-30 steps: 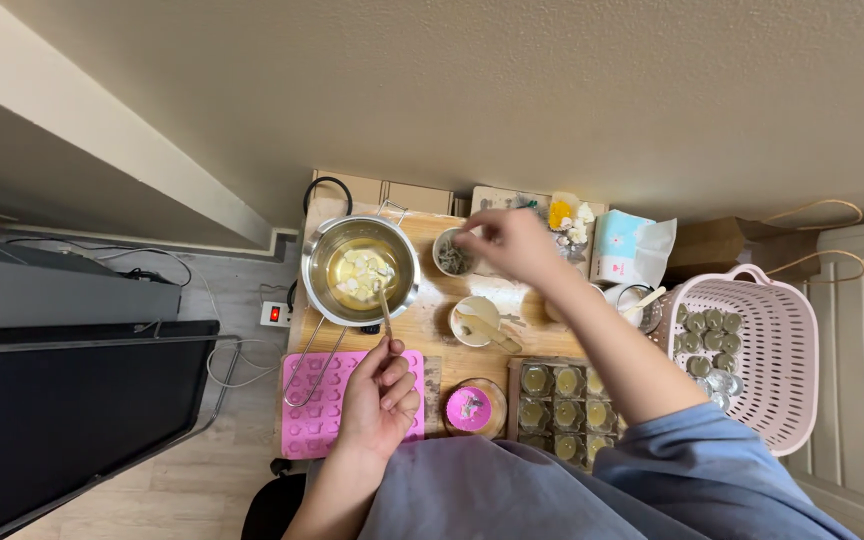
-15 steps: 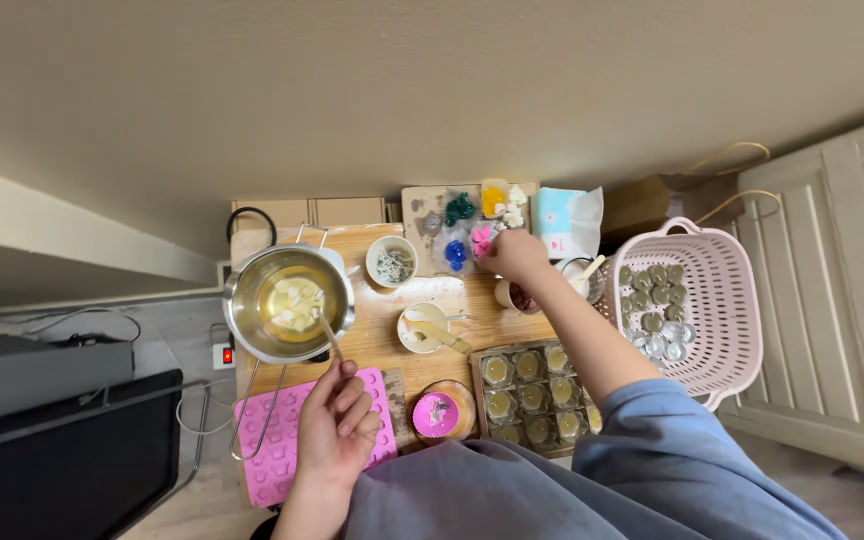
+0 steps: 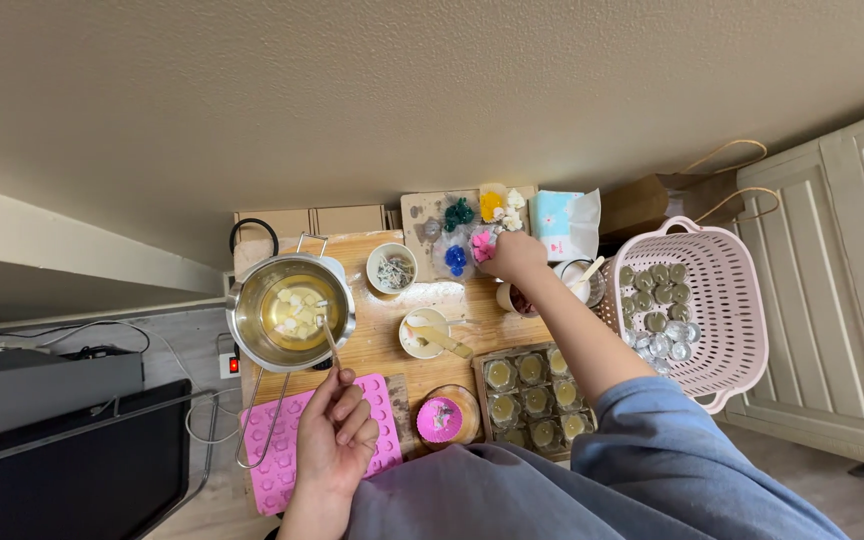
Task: Melt wax and add ingredients for making wax melts.
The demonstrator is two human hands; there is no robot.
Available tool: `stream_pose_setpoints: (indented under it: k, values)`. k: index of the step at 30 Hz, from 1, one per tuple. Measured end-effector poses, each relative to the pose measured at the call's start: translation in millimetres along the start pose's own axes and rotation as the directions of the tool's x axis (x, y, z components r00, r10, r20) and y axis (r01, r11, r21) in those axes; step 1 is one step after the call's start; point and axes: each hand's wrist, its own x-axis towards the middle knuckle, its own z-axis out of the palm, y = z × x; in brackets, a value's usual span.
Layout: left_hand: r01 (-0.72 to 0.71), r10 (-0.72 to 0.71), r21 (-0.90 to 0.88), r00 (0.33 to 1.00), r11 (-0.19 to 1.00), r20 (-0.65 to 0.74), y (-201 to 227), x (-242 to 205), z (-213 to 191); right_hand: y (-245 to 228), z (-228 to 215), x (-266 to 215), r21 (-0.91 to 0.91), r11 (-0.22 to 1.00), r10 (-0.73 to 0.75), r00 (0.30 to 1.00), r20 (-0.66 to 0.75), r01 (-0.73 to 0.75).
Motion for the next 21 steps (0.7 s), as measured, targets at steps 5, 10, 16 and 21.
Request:
stream_pose_setpoints:
  k: [5, 10, 16, 21]
  values:
    - [-0.017, 0.018, 0.013, 1.0, 1.0, -0.024, 2.7, -3.3, 2.2, -27.0, -46.7, -42.9, 0.013, 0.989, -0.142, 0.982, -0.126, 0.144]
    - [-0.038, 0.038, -0.022, 0.999, 0.999, -0.006, 3.7, -1.8, -3.2, -97.3, -80.9, -87.5, 0.222, 0.833, -0.443, 0.851, -0.282, 0.507]
    - [-0.06, 0.062, -0.047, 0.998, 0.997, 0.033, 1.9, -0.1, -10.4, -189.6, -82.1, -129.4, 0.339, 0.618, -0.656, 0.703, -0.275, 0.709]
    - [-0.049, 0.05, -0.052, 0.999, 0.997, 0.012, -1.3, 3.6, -13.8, -229.7, -57.5, -131.4, 0.192, 0.585, -0.751, 0.616, -0.239, 0.788]
